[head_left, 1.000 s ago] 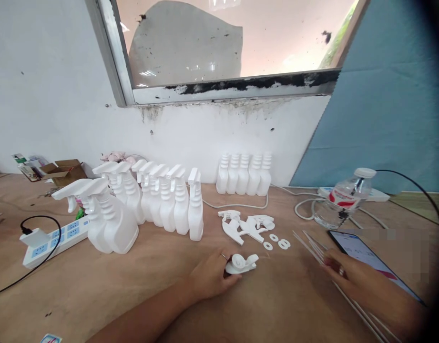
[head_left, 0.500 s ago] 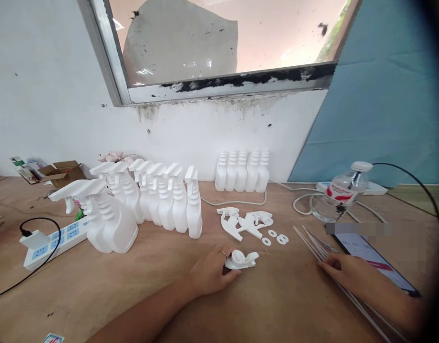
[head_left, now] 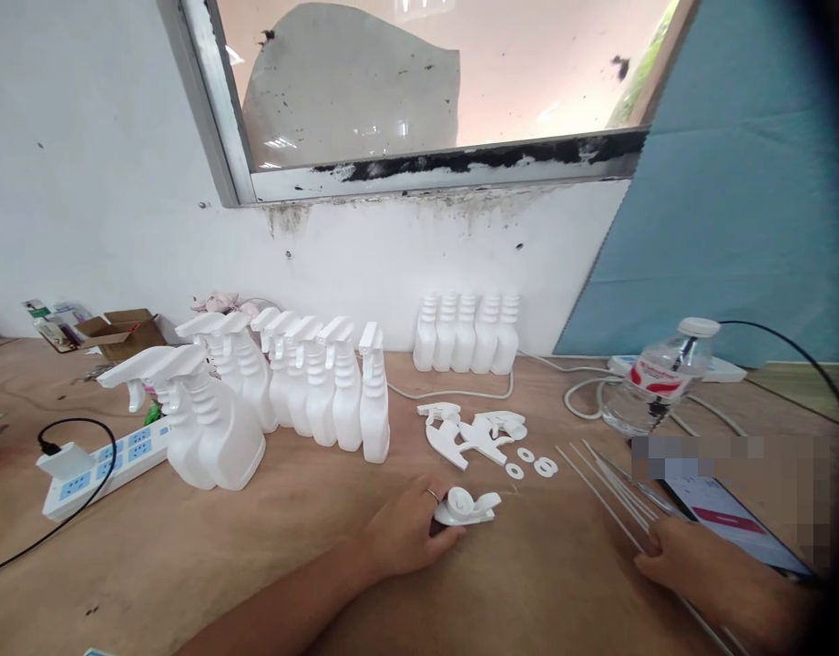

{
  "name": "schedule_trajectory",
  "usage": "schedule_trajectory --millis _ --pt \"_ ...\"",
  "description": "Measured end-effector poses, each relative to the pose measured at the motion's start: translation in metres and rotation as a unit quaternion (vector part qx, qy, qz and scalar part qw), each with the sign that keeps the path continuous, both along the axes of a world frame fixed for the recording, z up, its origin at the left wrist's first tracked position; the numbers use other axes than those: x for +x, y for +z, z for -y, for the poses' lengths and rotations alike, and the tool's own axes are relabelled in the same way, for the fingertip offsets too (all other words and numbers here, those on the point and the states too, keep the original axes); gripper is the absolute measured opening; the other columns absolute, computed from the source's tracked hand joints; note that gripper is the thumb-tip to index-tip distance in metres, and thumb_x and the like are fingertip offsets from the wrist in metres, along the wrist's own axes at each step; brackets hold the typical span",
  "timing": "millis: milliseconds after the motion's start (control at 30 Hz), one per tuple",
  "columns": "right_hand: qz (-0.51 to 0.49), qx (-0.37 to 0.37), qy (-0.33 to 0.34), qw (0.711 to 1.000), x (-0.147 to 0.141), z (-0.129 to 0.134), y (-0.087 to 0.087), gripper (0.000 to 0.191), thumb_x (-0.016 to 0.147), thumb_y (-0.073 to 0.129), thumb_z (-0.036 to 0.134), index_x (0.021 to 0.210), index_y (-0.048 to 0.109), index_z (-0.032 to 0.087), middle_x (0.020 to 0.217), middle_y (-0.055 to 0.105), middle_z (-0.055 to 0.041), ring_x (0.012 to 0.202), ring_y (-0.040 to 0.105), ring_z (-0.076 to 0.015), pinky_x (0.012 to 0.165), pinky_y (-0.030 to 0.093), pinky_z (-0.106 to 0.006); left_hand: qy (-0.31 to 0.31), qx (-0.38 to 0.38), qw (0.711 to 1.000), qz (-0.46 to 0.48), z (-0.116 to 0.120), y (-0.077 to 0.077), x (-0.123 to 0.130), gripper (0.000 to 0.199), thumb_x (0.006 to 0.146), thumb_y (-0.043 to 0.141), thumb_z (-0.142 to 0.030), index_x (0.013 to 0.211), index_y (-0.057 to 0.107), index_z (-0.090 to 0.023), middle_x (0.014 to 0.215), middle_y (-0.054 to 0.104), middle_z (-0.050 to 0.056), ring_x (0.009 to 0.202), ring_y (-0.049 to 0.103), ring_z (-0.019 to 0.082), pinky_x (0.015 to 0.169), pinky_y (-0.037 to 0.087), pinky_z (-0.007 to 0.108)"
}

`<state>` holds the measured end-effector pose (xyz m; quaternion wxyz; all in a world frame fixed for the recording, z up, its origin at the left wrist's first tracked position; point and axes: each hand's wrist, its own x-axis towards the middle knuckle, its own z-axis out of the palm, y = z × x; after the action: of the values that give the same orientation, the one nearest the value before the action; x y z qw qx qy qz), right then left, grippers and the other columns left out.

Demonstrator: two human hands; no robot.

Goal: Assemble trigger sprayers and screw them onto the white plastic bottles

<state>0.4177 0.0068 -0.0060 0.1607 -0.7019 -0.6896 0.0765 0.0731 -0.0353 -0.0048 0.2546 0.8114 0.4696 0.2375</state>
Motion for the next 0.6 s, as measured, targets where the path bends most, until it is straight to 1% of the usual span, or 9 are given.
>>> schedule_trajectory --millis 67,100,200,267,333,400,467,533,600 --pt "0.014 -0.097 0.006 0.995 -0.002 -0.004 0.015 0.032 0.064 0.059 0.015 0.037 0.046 0.026 0.049 0.058 -0.0097 0.044 0.055 -0.0203 0.050 0.030 -0.034 -0.001 -0.002 1.000 0.003 0.000 0.000 0.000 0.031 0.085 0.056 -0.035 0.113 0.053 -0.021 0.109 0.057 0.006 0.100 0.053 0.021 0.088 0.043 0.030" --pt "0.025 -0.121 0.008 0.992 -0.005 -0.005 0.022 0.032 0.067 0.059 0.018 0.039 0.047 0.026 0.051 0.060 -0.0111 0.047 0.057 -0.0225 0.051 0.031 -0.035 -0.002 -0.003 1.000 0.005 0.000 0.000 0.000 0.032 0.085 0.056 -0.035 0.113 0.052 -0.021 0.109 0.057 0.006 0.100 0.053 0.021 0.088 0.043 0.030" --pt "-0.013 -0.068 0.016 0.998 -0.019 -0.001 0.038 0.026 0.073 0.057 0.024 0.049 0.047 0.027 0.048 0.059 -0.0081 0.048 0.057 -0.0226 0.055 0.035 -0.036 -0.007 -0.004 1.000 0.013 0.000 0.001 -0.001 0.032 0.085 0.056 -0.035 0.113 0.053 -0.021 0.109 0.057 0.006 0.099 0.054 0.020 0.087 0.044 0.029" --pt "-0.106 -0.045 0.048 0.992 -0.035 0.003 0.045 0.018 0.076 0.053 0.025 0.060 0.047 0.026 0.042 0.054 -0.0018 0.041 0.053 -0.0182 0.053 0.037 -0.034 -0.009 -0.002 1.000 0.017 0.000 0.002 -0.001 0.032 0.085 0.056 -0.035 0.113 0.053 -0.021 0.110 0.057 0.006 0.098 0.054 0.020 0.086 0.044 0.028" --pt "-0.245 -0.076 0.085 0.963 -0.056 0.005 0.049 0.006 0.078 0.052 0.031 0.075 0.049 0.026 0.044 0.052 0.0021 0.037 0.049 -0.0155 0.043 0.035 -0.029 -0.005 0.000 1.000 0.017 0.000 0.002 -0.001 0.032 0.084 0.056 -0.036 0.113 0.053 -0.021 0.109 0.058 0.006 0.098 0.054 0.020 0.085 0.044 0.028" --pt "-0.379 -0.113 0.139 0.908 -0.079 0.004 0.052 0.033 0.071 0.063 0.041 0.098 0.050 0.026 0.064 0.060 0.0007 0.045 0.054 -0.0166 0.037 0.036 -0.026 -0.002 0.002 1.000 0.014 0.000 0.001 -0.001 0.031 0.084 0.056 -0.036 0.112 0.054 -0.021 0.109 0.058 0.006 0.099 0.054 0.021 0.085 0.044 0.028" --pt "-0.448 -0.111 0.184 0.868 -0.100 0.003 0.054 0.051 0.070 0.067 0.046 0.112 0.048 0.024 0.078 0.061 -0.0018 0.059 0.059 -0.0183 0.042 0.045 -0.027 -0.002 0.003 1.000 0.012 0.000 0.000 -0.001 0.031 0.085 0.056 -0.036 0.112 0.054 -0.020 0.108 0.058 0.006 0.099 0.054 0.021 0.085 0.044 0.029" --pt "-0.451 -0.098 0.225 0.858 -0.119 0.002 0.056 0.041 0.077 0.063 0.047 0.108 0.053 0.021 0.077 0.062 -0.0020 0.063 0.060 -0.0171 0.052 0.050 -0.029 -0.003 0.005 1.000 0.011 0.001 0.000 -0.001 0.033 0.085 0.056 -0.035 0.114 0.054 -0.020 0.109 0.059 0.007 0.099 0.054 0.021 0.086 0.044 0.029" --pt "-0.413 -0.082 0.269 0.866 -0.133 0.003 0.058 0.028 0.085 0.054 0.045 0.097 0.057 0.020 0.078 0.064 -0.0030 0.066 0.060 -0.0163 0.061 0.050 -0.030 -0.005 0.007 1.000 0.015 0.001 0.000 -0.001 0.033 0.085 0.057 -0.034 0.115 0.054 -0.020 0.109 0.059 0.006 0.100 0.054 0.021 0.087 0.044 0.029"
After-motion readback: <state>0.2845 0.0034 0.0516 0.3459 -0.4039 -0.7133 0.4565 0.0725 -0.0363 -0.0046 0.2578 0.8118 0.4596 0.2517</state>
